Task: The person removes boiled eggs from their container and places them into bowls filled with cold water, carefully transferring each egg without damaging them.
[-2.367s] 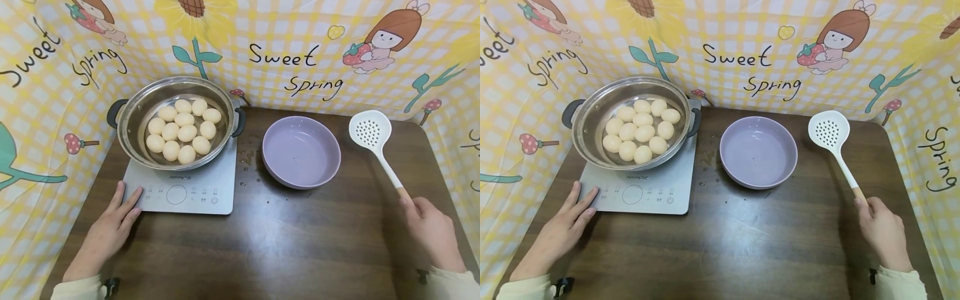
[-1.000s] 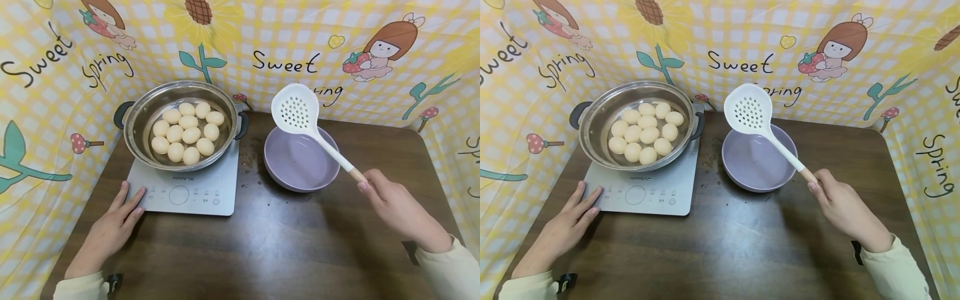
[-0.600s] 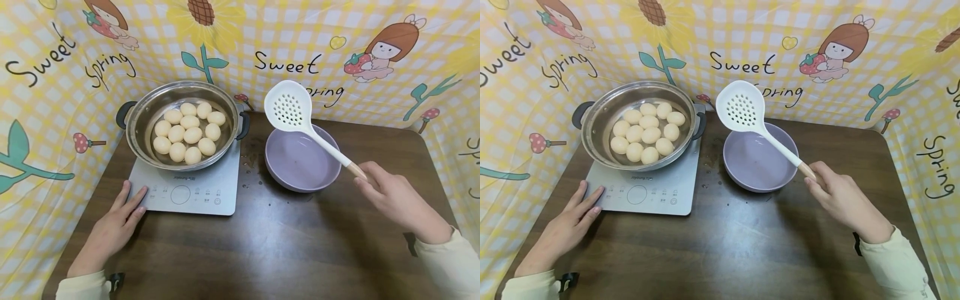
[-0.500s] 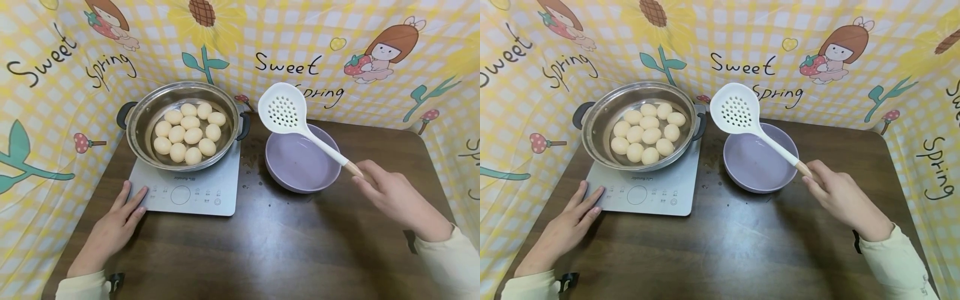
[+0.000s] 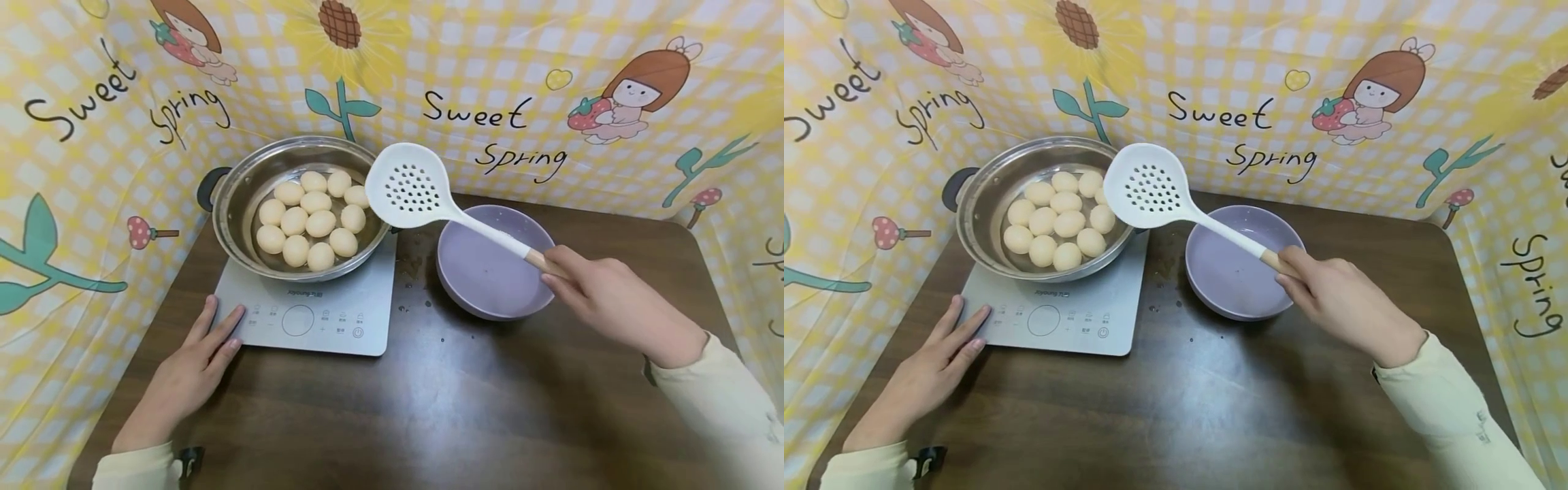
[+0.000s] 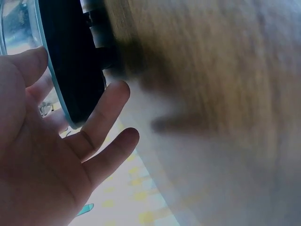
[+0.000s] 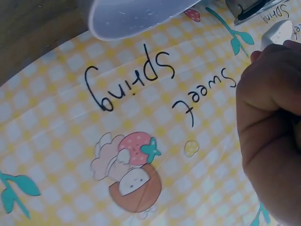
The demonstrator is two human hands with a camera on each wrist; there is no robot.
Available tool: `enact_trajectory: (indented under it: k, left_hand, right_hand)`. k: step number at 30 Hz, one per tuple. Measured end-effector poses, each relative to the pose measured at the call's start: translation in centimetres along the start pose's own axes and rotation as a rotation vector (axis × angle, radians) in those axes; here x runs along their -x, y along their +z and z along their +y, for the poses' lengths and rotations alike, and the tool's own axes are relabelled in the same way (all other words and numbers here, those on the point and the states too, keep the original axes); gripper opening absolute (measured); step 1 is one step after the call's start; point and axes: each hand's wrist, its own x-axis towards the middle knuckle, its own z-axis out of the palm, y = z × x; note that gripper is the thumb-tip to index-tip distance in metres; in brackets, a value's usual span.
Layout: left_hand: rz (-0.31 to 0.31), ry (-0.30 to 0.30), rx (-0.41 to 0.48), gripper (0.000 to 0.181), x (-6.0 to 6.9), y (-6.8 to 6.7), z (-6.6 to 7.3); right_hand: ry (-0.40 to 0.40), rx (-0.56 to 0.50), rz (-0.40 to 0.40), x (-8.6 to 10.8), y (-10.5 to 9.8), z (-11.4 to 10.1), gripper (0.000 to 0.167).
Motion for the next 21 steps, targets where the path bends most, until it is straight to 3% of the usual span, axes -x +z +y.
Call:
enact_trajectory:
  k: [10, 21]
  left_hand:
    - [0.001, -0.005, 0.004, 0.057, 0.1, 0.0, 0.0]
    - [0.018, -0.002, 0.017, 0.056, 0.2, 0.1, 0.1]
  right_hand:
    - [-0.121, 0.044, -0.012, -2.4, 1.7, -0.5, 0.026]
    - [-0.195, 0.186, 0.068, -4.8, 3.1, -1.5, 0.026]
